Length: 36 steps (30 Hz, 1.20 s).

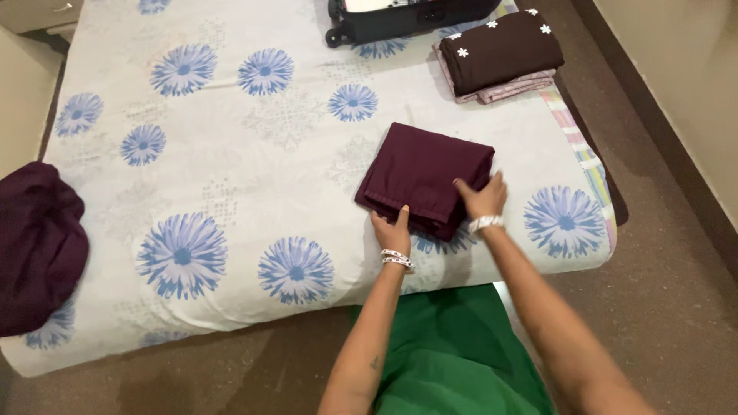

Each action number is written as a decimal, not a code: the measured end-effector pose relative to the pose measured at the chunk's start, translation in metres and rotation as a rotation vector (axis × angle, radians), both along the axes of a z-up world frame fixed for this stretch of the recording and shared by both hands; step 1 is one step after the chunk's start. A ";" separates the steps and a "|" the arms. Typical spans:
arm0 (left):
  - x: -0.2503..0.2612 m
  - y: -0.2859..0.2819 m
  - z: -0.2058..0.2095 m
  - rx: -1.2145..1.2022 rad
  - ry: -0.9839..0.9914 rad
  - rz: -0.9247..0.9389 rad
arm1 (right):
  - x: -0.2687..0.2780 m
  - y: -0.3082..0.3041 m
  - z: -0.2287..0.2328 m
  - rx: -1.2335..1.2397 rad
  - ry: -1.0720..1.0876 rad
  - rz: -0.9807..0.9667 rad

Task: The person folds a maroon garment on a bed, smoothing and aligning it into a compact rectangle, then places it on a stack of folded clothes. The person then unfolds another maroon garment and begins folding it.

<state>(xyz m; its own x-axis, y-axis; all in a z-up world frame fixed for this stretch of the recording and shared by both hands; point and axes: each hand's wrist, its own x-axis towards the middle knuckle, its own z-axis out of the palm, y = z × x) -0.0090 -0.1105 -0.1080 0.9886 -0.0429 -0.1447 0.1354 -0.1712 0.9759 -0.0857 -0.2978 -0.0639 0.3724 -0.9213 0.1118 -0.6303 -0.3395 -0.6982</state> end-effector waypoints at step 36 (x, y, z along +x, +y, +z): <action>0.033 -0.033 0.064 0.946 -0.736 -0.597 | 0.153 -0.219 0.248 0.218 -0.186 0.563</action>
